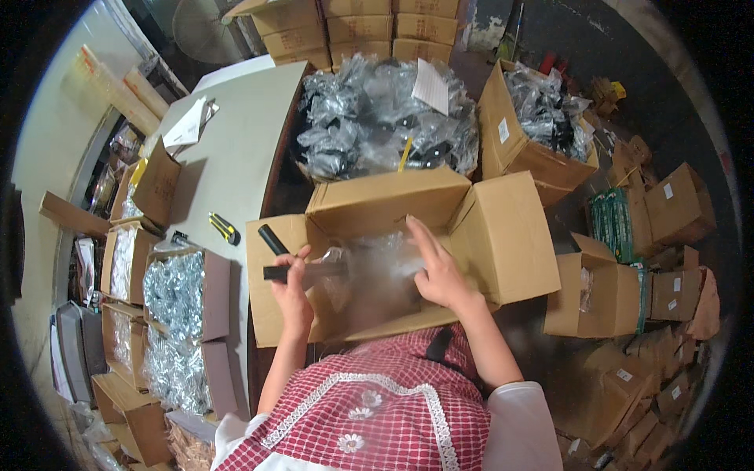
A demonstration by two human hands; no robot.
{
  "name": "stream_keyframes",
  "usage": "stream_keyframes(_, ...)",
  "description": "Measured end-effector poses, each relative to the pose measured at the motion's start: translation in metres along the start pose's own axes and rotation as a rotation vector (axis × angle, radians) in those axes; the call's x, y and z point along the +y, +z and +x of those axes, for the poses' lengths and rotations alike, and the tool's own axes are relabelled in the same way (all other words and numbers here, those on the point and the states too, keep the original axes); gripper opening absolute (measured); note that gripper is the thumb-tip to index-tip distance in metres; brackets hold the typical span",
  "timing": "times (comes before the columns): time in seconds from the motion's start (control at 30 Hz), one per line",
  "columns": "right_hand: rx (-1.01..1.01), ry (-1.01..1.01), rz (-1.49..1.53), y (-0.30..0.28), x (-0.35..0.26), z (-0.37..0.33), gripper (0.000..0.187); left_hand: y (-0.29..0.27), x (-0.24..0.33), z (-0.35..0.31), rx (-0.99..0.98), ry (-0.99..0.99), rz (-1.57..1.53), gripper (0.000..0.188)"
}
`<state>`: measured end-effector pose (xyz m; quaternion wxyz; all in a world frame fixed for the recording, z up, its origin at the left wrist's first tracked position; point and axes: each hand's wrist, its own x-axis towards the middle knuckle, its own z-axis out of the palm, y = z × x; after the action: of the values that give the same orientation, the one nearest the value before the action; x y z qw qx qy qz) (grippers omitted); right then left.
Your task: The person repeatedly picks up small black electronic components wrapped in plastic from a cardboard box, removes them from the plastic, and places them into another box. The person also handles a small white paper or label during the process.
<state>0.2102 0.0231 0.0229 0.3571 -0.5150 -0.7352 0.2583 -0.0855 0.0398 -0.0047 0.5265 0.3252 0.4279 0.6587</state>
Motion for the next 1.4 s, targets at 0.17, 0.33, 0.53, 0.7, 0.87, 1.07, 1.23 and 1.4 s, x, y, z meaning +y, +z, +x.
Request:
stream_keyframes(0.17,-0.094,0.217,0.796,0.002,-0.061,0.004,0.063,0.006,0.012,0.001,0.036,-0.543,-0.325,0.025)
stream_keyframes(0.33,-0.11,0.263,0.82,0.016,-0.081,0.007,0.049,0.029,0.018,-0.015,0.06,-0.755,-0.454,0.027)
stream_keyframes(0.53,0.002,0.245,0.475,0.025,-0.082,0.004,0.042,0.05,0.028,-0.028,0.102,-0.845,-0.449,0.032)
stream_keyframes(0.7,0.145,0.114,0.097,0.03,-0.082,-0.003,0.036,0.055,0.021,-0.03,0.102,-0.875,-0.457,0.035)
stream_keyframes(0.87,0.272,-0.093,-0.173,0.031,-0.082,-0.002,0.037,0.061,0.025,-0.032,0.095,-0.928,-0.508,0.038)
stream_keyframes(1.07,-0.007,0.46,0.007,-0.003,-0.069,0.009,0.055,0.08,0.052,-0.045,0.01,-0.854,-0.292,0.082)
stream_keyframes(1.23,0.323,0.081,0.141,0.002,-0.077,-0.004,0.033,0.077,0.034,-0.043,0.072,-0.831,-0.315,0.052)
stream_keyframes(1.4,0.121,0.033,0.291,0.032,-0.078,-0.003,0.039,0.07,-0.019,-0.025,-0.063,-0.872,-0.521,0.037)
